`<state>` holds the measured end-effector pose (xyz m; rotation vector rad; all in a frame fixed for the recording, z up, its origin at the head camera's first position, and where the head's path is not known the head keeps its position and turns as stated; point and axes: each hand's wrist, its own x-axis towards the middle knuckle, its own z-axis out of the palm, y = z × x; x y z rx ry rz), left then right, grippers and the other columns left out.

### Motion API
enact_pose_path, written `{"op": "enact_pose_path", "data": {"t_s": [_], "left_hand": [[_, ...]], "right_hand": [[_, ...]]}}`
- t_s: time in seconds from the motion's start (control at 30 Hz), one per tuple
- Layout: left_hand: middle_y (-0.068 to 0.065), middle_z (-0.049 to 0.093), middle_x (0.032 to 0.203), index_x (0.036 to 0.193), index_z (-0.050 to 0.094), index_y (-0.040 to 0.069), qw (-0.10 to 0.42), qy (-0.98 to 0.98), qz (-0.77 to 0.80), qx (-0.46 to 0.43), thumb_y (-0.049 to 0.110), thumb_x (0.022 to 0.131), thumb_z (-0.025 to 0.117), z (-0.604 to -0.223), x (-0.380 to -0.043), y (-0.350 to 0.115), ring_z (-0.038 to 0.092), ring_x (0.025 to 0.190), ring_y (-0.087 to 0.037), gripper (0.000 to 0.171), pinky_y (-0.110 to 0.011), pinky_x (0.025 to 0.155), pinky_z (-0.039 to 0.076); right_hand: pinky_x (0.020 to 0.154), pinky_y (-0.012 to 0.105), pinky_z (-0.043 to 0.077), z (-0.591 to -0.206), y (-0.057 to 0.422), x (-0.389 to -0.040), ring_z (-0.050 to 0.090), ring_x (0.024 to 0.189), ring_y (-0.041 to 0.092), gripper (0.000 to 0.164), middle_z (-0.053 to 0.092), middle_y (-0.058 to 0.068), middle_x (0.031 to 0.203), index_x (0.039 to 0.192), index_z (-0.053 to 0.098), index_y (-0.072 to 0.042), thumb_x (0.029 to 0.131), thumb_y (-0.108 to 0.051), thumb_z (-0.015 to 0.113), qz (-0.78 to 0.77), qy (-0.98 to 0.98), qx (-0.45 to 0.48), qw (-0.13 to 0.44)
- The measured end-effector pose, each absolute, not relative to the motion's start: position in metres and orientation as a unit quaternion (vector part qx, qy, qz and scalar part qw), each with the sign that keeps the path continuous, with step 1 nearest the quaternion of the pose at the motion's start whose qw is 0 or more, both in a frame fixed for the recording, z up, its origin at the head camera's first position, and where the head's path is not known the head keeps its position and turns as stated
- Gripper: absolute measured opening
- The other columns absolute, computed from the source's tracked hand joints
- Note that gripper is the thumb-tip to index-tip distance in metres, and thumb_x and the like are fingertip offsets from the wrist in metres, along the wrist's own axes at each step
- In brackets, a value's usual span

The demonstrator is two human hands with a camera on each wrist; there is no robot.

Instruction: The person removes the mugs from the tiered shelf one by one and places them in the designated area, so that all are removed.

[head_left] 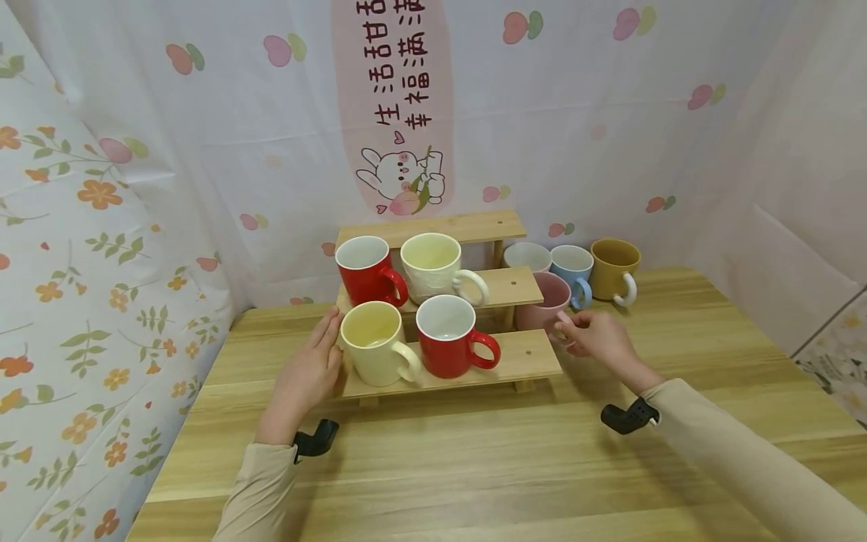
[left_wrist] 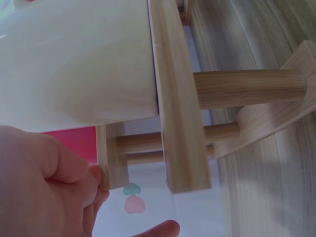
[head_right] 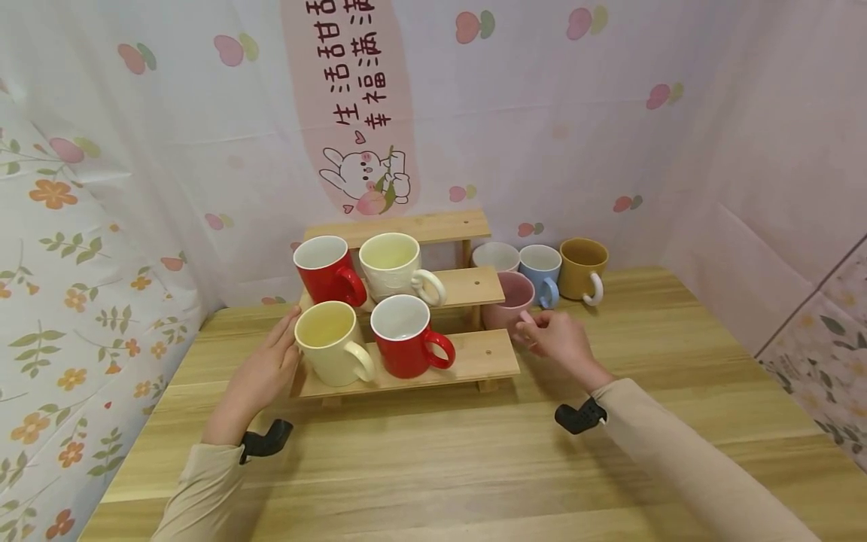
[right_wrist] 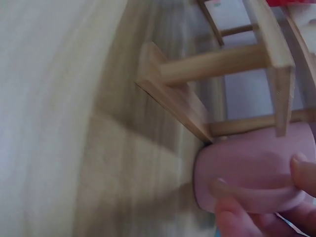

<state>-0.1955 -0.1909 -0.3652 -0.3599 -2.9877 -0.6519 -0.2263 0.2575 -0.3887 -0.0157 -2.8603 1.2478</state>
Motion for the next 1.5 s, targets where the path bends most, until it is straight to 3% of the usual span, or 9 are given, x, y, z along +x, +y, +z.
{"op": "enact_pose_path", "data": {"t_s": [0.2, 0.3, 0.5, 0.9, 1.27, 1.5], "left_hand": [[-0.007, 0.016, 0.161, 0.153, 0.021, 0.008, 0.035, -0.97, -0.211, -0.117, 0.021, 0.102, 0.027, -0.367, -0.196, -0.191, 0.034, 0.138, -0.037, 0.053, -0.054, 0.109, 0.033], [-0.007, 0.016, 0.161, 0.153, 0.021, 0.008, 0.032, -0.97, -0.211, -0.117, 0.022, 0.102, 0.027, -0.368, -0.196, -0.191, 0.035, 0.138, -0.036, 0.053, -0.054, 0.108, 0.034], [-0.007, 0.015, 0.161, 0.153, 0.02, 0.008, 0.029, -0.969, -0.216, -0.116, 0.021, 0.102, 0.027, -0.369, -0.195, -0.191, 0.035, 0.137, -0.038, 0.053, -0.055, 0.108, 0.033], [-0.006, 0.016, 0.161, 0.153, 0.02, 0.01, 0.028, -0.97, -0.217, -0.111, 0.022, 0.102, 0.027, -0.369, -0.195, -0.193, 0.035, 0.137, -0.039, 0.053, -0.056, 0.108, 0.034], [-0.005, 0.014, 0.161, 0.153, 0.021, 0.01, 0.032, -0.968, -0.219, -0.114, 0.022, 0.102, 0.027, -0.37, -0.196, -0.193, 0.033, 0.139, -0.037, 0.053, -0.055, 0.109, 0.032], [-0.006, 0.014, 0.161, 0.153, 0.021, 0.009, 0.032, -0.969, -0.217, -0.118, 0.021, 0.102, 0.027, -0.369, -0.197, -0.193, 0.033, 0.138, -0.038, 0.053, -0.055, 0.109, 0.032]], "right_hand": [[0.055, 0.026, 0.055, -0.38, 0.262, -0.229, 0.069, 0.061, 0.017, 0.038, 0.071, 0.014, 0.074, 0.091, 0.063, 0.004, 0.093, -0.034, 0.06, 0.367, -0.93, 0.016, -0.03], [0.052, 0.027, 0.052, -0.373, 0.263, -0.228, 0.067, 0.057, 0.015, 0.042, 0.071, 0.009, 0.07, 0.09, 0.065, 0.003, 0.093, -0.038, 0.059, 0.329, -0.944, 0.024, -0.015], [0.05, 0.026, 0.049, -0.349, 0.259, -0.226, 0.065, 0.055, 0.013, 0.033, 0.07, 0.013, 0.077, 0.091, 0.066, 0.003, 0.092, -0.03, 0.061, 0.291, -0.955, 0.039, 0.034], [0.059, 0.026, 0.056, -0.312, 0.234, -0.232, 0.068, 0.063, 0.014, 0.037, 0.072, 0.012, 0.081, 0.102, 0.067, 0.003, 0.092, -0.033, 0.061, 0.312, -0.949, 0.053, -0.007], [0.059, 0.029, 0.056, -0.287, 0.196, -0.244, 0.064, 0.058, 0.009, 0.03, 0.068, 0.009, 0.077, 0.093, 0.069, -0.001, 0.092, -0.03, 0.063, 0.331, -0.939, 0.097, -0.008], [0.055, 0.024, 0.051, -0.277, 0.174, -0.246, 0.064, 0.056, 0.009, 0.03, 0.068, 0.008, 0.077, 0.091, 0.068, -0.004, 0.091, -0.033, 0.063, 0.328, -0.938, 0.107, -0.014]]}}
